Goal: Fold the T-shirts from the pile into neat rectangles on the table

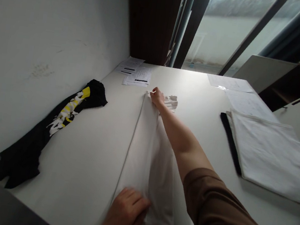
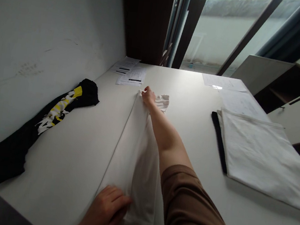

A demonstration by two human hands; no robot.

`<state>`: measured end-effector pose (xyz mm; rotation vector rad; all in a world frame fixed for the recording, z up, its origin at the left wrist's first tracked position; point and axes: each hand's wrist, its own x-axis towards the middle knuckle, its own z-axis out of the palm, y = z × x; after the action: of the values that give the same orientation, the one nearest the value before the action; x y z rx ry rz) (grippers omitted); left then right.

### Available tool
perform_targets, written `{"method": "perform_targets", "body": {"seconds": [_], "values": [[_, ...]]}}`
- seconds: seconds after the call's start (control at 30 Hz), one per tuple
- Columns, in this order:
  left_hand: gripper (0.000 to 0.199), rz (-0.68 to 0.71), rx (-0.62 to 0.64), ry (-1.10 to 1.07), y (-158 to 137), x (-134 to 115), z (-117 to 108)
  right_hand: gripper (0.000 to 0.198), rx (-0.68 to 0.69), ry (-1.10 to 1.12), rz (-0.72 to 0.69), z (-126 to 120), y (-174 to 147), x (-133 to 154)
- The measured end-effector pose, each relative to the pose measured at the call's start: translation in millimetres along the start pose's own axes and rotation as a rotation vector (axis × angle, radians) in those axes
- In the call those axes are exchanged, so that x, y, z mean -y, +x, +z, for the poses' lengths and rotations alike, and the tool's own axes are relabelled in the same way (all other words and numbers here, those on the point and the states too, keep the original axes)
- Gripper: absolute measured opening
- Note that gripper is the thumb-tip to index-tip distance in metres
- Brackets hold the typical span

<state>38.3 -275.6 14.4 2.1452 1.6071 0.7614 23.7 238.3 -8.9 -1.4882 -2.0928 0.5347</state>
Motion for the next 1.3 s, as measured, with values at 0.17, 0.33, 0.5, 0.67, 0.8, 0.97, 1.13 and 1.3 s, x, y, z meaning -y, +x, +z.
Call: {"method": "perform_targets", "body": {"seconds": [0.17, 0.33, 0.5, 0.67, 0.8, 0.97, 1.13, 1.3], "values": [[0.022, -0.064, 0.038, 0.098, 1, -7, -5, 0.037, 0.089, -0.145, -0.296, 6, -32, 4], [0.047, 0.022, 0.038, 0.313, 4, -6, 0, 0.053, 0.251, -0.288, -0.477, 18, -39, 0], [0.062, 0.01, 0.135, 0.405, 3, 3, 0, 0.058, 0.222, -0.298, -0.474, 16, -34, -1], [0.068, 0.026, 0.184, 0.42, 0, 4, -7, 0.053, 0.166, -0.257, -0.516, -18, -53, -19], [0.071, 0.041, 0.226, 0.421, -4, 4, -11, 0.053, 0.098, -0.25, -0.414, -51, -91, -50], [0.069, 0.137, 0.29, 0.374, 5, 2, -34, 0.058, 0.171, -0.281, -0.377, -64, -138, -81], [0.049, 0.32, 0.331, 0.26, 60, 12, -49, 0.06, 0.154, -0.294, -0.364, -63, -154, -83], [0.059, 0.352, 0.282, 0.292, 120, 56, -27, 0.051, 0.017, -0.254, -0.332, -72, -168, -82]]}}
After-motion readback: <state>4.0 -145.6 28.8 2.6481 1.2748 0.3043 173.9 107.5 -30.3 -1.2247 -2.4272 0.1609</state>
